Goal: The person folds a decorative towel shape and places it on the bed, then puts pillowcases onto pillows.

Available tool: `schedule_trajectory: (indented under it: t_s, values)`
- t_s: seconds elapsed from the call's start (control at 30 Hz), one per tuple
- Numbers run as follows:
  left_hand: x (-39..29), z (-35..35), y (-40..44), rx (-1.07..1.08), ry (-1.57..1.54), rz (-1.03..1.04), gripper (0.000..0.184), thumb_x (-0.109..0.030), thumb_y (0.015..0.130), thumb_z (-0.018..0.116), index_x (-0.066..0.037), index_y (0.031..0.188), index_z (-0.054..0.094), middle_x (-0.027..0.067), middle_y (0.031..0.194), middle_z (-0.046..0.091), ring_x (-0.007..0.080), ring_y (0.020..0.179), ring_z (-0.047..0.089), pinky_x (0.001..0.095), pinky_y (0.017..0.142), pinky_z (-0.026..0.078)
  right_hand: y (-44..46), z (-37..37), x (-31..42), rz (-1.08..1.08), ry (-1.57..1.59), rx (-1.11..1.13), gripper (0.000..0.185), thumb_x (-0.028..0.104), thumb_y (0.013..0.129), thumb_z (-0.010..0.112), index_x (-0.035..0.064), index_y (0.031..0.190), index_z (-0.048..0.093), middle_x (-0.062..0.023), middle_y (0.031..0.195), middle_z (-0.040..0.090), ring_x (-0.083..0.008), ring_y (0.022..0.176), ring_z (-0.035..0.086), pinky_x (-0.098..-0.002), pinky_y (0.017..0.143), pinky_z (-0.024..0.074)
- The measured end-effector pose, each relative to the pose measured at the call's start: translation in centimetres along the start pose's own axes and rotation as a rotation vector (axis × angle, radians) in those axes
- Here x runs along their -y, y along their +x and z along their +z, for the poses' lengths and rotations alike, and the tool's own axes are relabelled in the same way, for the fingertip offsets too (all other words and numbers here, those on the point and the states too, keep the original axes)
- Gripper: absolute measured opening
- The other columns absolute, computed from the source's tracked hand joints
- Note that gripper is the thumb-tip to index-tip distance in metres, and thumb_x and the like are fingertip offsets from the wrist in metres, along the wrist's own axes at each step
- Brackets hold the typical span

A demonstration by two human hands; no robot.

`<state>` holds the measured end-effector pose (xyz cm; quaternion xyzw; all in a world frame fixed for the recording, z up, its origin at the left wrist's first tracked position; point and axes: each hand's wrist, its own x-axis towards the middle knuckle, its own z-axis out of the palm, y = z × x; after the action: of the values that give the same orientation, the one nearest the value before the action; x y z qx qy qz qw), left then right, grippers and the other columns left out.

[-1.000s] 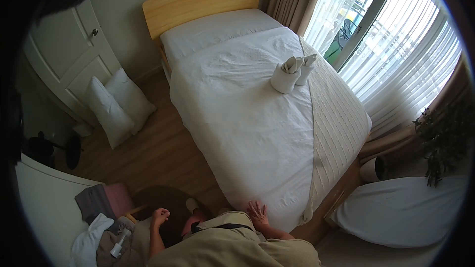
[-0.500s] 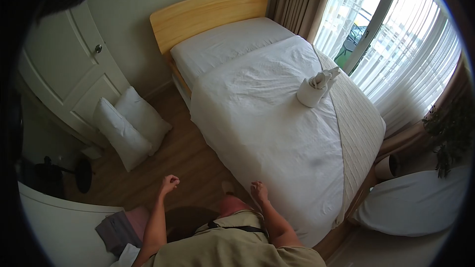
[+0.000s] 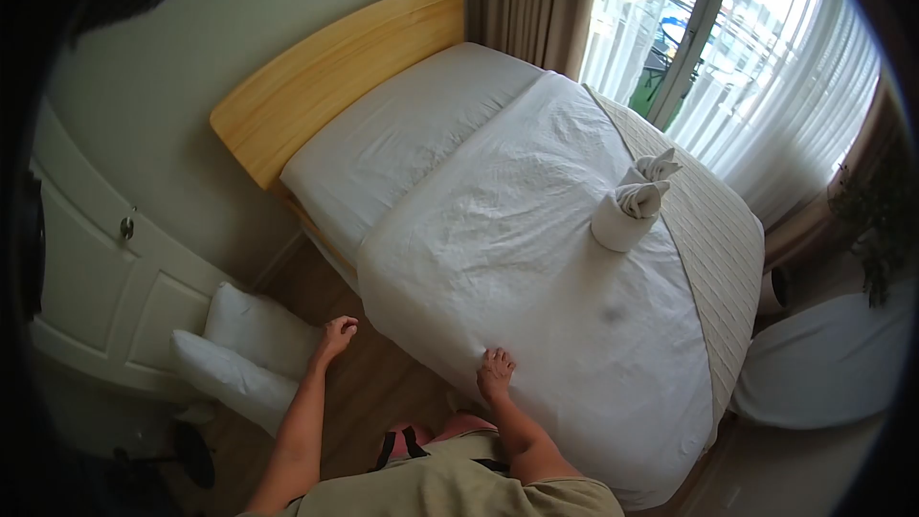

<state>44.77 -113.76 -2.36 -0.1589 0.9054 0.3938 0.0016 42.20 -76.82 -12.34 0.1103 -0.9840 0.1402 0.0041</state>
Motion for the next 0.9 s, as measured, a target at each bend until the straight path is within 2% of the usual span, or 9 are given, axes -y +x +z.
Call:
schedule_trajectory:
  t_s: [0.23, 0.3, 0.37, 0.43, 0.53, 0.6, 0.7, 0.83, 0.9]
  values:
    - [7.9, 1.3, 20.4, 0.162, -0.056, 0.038, 0.042, -0.012, 0.079, 0.063, 0.000, 0.118, 0.053, 0.0189, 0.117, 0.057, 0.0291, 0.105, 0.058, 0.0367, 0.088, 0.046, 2.4, 5.2, -0.1, 0.010, -0.049, 0.030, 0.015, 0.008, 0.068, 0.062, 0.0044, 0.082, 0.056, -0.0135, 0.089, 0.055, -0.0309, 0.093, 0.049, -0.0431, 0.081, 0.0381]
    - [10.1, 2.4, 25.7, 0.006, 0.159, 0.090, 0.058, -0.019, 0.075, 0.070, 0.000, 0.124, 0.046, 0.0207, 0.127, 0.048, 0.0317, 0.111, 0.052, 0.0401, 0.091, 0.043, 2.5, 4.7, 1.0, 0.129, -0.068, 0.000, 0.013, 0.008, 0.070, 0.062, 0.0043, 0.081, 0.057, -0.0137, 0.086, 0.056, -0.0310, 0.091, 0.050, -0.0428, 0.082, 0.0394]
    - [10.0, 2.4, 28.9, 0.254, 0.176, 0.059, 0.071, -0.027, 0.070, 0.076, 0.000, 0.127, 0.042, 0.0203, 0.132, 0.043, 0.0323, 0.114, 0.047, 0.0414, 0.092, 0.041, 2.3, 4.1, 1.6, 0.159, -0.021, 0.068, 0.011, 0.007, 0.071, 0.060, 0.0048, 0.081, 0.057, -0.0134, 0.086, 0.056, -0.0309, 0.092, 0.050, -0.0419, 0.082, 0.0400]
    - [9.7, 2.9, 30.4, 0.210, 0.188, 0.120, 0.064, -0.034, 0.065, 0.079, 0.002, 0.112, 0.054, 0.0191, 0.115, 0.056, 0.0310, 0.099, 0.055, 0.0417, 0.085, 0.044, 2.0, 4.8, 2.5, 0.258, -0.024, 0.020, 0.012, 0.007, 0.070, 0.060, 0.0046, 0.081, 0.057, -0.0129, 0.086, 0.056, -0.0309, 0.093, 0.050, -0.0410, 0.081, 0.0407]
    - [9.9, 3.3, 32.6, 0.579, 0.129, -0.013, 0.049, -0.039, 0.064, 0.078, 0.001, 0.088, 0.064, 0.0167, 0.091, 0.064, 0.0307, 0.084, 0.061, 0.0435, 0.077, 0.046, 1.2, 6.3, 4.1, 0.267, -0.040, 0.112, 0.012, 0.008, 0.070, 0.062, 0.0057, 0.081, 0.058, -0.0126, 0.087, 0.056, -0.0307, 0.093, 0.051, -0.0408, 0.082, 0.0408]
    - [11.9, 3.7, 33.8, 0.404, 0.183, 0.077, 0.045, -0.041, 0.066, 0.076, 0.001, 0.070, 0.063, 0.0161, 0.072, 0.065, 0.0321, 0.070, 0.062, 0.0447, 0.068, 0.046, 1.1, 7.1, 7.0, 0.417, -0.174, 0.104, 0.012, 0.013, 0.072, 0.065, 0.0077, 0.081, 0.060, -0.0115, 0.088, 0.056, -0.0311, 0.095, 0.051, -0.0413, 0.082, 0.0422]
    - [11.1, 4.2, 33.5, 0.310, 0.509, 0.266, 0.042, -0.040, 0.068, 0.074, 0.001, 0.072, 0.063, 0.0188, 0.077, 0.065, 0.0340, 0.072, 0.062, 0.0442, 0.066, 0.046, 0.0, 5.0, 12.0, 0.853, 0.296, 0.001, 0.014, 0.018, 0.075, 0.066, 0.0068, 0.083, 0.061, -0.0145, 0.097, 0.056, -0.0318, 0.104, 0.049, -0.0428, 0.084, 0.0426]
    - [9.4, 3.7, 32.5, 0.364, 0.406, 0.164, 0.044, -0.038, 0.068, 0.074, 0.003, 0.073, 0.061, 0.0205, 0.081, 0.064, 0.0364, 0.075, 0.061, 0.0443, 0.070, 0.046, -7.5, 3.8, 17.1, 0.938, 0.456, -0.279, 0.016, 0.022, 0.073, 0.069, 0.0078, 0.076, 0.063, -0.0122, 0.078, 0.061, -0.0292, 0.082, 0.059, -0.0403, 0.076, 0.0477]
    - [10.0, 3.2, 32.3, 0.276, 0.417, 0.227, 0.047, -0.038, 0.069, 0.073, 0.002, 0.090, 0.059, 0.0227, 0.090, 0.063, 0.0341, 0.079, 0.062, 0.0437, 0.073, 0.047, -13.7, 5.1, 19.6, 1.061, 0.517, -0.228, 0.015, 0.021, 0.073, 0.069, 0.0079, 0.075, 0.063, -0.0115, 0.076, 0.063, -0.0282, 0.078, 0.061, -0.0396, 0.073, 0.0485]
